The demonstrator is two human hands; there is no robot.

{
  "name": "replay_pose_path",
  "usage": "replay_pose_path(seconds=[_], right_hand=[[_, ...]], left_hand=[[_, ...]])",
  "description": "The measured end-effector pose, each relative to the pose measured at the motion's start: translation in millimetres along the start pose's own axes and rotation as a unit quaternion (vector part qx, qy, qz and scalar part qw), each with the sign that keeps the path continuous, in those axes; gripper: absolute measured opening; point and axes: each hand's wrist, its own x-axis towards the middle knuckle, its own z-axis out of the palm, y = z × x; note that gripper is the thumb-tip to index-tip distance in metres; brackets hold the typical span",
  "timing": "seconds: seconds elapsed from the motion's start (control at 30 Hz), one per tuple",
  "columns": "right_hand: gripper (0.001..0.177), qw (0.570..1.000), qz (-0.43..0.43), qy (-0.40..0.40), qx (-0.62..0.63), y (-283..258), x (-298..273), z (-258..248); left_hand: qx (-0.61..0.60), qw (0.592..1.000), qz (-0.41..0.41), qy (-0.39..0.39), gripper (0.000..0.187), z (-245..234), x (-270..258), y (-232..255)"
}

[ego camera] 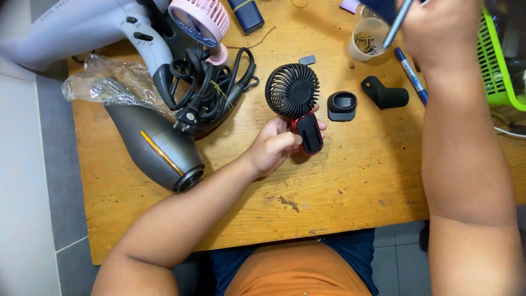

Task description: Repairing a small handheld fan using a precision screwdriver on a workbench.

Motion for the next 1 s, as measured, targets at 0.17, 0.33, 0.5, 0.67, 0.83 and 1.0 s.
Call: replay_pose_path(seconds=[0.17, 0.33, 0.5, 0.67, 0.83, 1.0], right_hand=[[0.067, 0.913, 0.368, -0.129, -0.123, -31, -2, -57], [0.020, 0.952, 0.126, 0.013, 0.277, -175, -9, -49], [0.023, 0.895, 0.182, 0.022, 0.408, -206, -58, -10], [0.023, 0.892, 0.151, 0.019, 0.426, -199, -71, -4], [0.025, 0.885, 0.131, 0.012, 0.447, -200, -74, -1], [0.025, 0.880, 0.115, 0.013, 0.461, -201, -74, 0]], left_hand=[[-0.023, 0.999, 0.022, -0.012, 0.052, 5, 1, 6], [0.003, 0.999, 0.032, 0.019, 0.062, 11, 7, 19], [-0.016, 0.991, 0.099, 0.089, 0.055, 8, 7, -3], [0.049, 0.987, 0.136, 0.069, 0.068, -4, 9, -11], [0.063, 0.983, 0.141, 0.096, 0.069, 14, -6, -2], [0.080, 0.982, 0.145, 0.087, 0.065, 21, -5, 5]])
